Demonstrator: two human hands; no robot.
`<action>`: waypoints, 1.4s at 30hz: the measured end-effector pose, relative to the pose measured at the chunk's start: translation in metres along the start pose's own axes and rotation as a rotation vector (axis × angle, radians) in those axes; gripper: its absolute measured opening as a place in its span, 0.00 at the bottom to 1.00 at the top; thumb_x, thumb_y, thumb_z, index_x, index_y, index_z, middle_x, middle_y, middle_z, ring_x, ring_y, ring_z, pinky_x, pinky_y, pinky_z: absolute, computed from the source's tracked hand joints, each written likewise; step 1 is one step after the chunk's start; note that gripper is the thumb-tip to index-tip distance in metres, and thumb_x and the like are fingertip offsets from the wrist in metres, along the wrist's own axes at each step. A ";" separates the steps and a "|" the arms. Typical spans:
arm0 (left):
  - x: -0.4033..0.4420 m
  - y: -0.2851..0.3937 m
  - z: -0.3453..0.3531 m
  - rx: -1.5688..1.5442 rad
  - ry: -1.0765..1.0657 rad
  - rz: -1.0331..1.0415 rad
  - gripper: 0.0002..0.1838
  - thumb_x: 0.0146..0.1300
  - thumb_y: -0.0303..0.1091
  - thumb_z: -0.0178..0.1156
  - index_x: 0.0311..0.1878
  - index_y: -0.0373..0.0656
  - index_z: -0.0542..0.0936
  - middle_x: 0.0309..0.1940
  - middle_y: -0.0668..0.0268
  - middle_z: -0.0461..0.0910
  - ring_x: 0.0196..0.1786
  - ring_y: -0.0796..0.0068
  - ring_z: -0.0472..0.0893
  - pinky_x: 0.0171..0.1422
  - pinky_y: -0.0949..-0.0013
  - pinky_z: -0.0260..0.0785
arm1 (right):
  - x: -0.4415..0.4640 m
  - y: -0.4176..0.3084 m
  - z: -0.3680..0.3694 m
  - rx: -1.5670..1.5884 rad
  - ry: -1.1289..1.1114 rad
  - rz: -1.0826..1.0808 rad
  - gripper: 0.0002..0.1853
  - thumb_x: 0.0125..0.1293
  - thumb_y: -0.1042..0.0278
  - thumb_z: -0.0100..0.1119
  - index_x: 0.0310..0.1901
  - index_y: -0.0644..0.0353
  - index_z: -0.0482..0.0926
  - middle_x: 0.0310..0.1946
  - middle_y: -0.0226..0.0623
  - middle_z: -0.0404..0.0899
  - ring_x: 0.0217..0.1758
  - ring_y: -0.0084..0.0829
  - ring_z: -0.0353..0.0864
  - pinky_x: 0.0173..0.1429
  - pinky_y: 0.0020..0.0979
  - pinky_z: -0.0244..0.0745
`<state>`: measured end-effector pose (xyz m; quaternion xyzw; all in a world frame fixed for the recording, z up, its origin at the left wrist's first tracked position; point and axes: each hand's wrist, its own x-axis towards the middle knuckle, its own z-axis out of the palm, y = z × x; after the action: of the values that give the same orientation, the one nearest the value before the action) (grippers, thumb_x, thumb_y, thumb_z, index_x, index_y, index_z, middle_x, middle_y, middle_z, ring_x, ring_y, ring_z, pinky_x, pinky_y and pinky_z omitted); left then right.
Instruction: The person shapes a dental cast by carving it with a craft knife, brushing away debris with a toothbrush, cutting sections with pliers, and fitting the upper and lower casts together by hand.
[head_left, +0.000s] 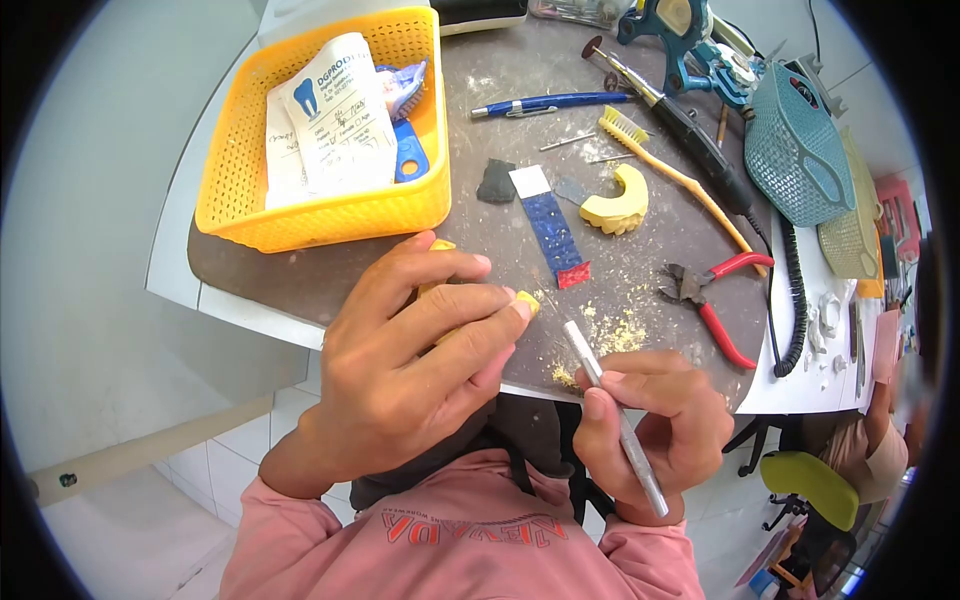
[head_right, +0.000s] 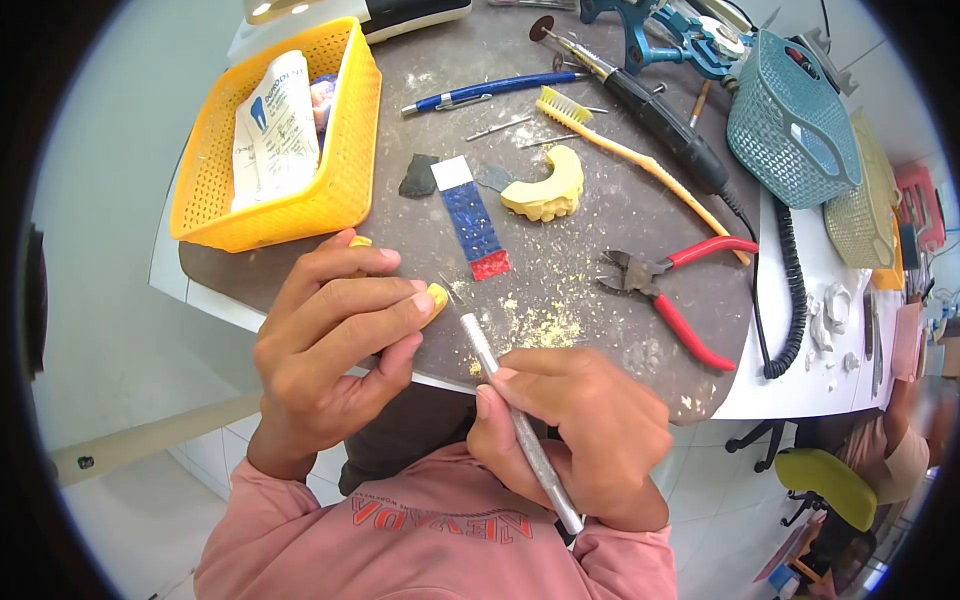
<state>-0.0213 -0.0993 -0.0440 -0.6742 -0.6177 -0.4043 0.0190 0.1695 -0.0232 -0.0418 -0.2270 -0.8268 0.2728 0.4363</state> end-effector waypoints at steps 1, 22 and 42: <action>0.000 0.000 0.001 -0.003 -0.002 -0.002 0.17 0.46 0.21 0.74 0.42 0.46 0.89 0.40 0.69 0.87 0.50 0.60 0.83 0.66 0.51 0.74 | 0.000 0.000 0.000 -0.020 -0.039 -0.032 0.09 0.59 0.77 0.68 0.37 0.66 0.76 0.26 0.45 0.84 0.28 0.33 0.87 0.33 0.28 0.82; 0.003 -0.002 0.000 0.010 -0.029 0.014 0.19 0.45 0.17 0.71 0.42 0.47 0.88 0.38 0.71 0.86 0.46 0.64 0.82 0.64 0.53 0.76 | 0.009 0.002 -0.003 0.024 -0.107 0.007 0.09 0.57 0.78 0.70 0.34 0.63 0.77 0.25 0.44 0.85 0.25 0.32 0.87 0.29 0.27 0.79; 0.001 0.014 -0.001 0.202 -0.030 -0.174 0.23 0.49 0.36 0.78 0.49 0.41 0.84 0.48 0.64 0.79 0.52 0.57 0.74 0.57 0.58 0.69 | -0.004 -0.006 -0.001 0.009 0.069 -0.031 0.14 0.57 0.79 0.72 0.45 0.62 0.80 0.33 0.44 0.84 0.31 0.34 0.85 0.32 0.29 0.80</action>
<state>-0.0105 -0.1018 -0.0360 -0.6188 -0.7117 -0.3299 0.0424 0.1711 -0.0296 -0.0399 -0.2216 -0.8135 0.2617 0.4698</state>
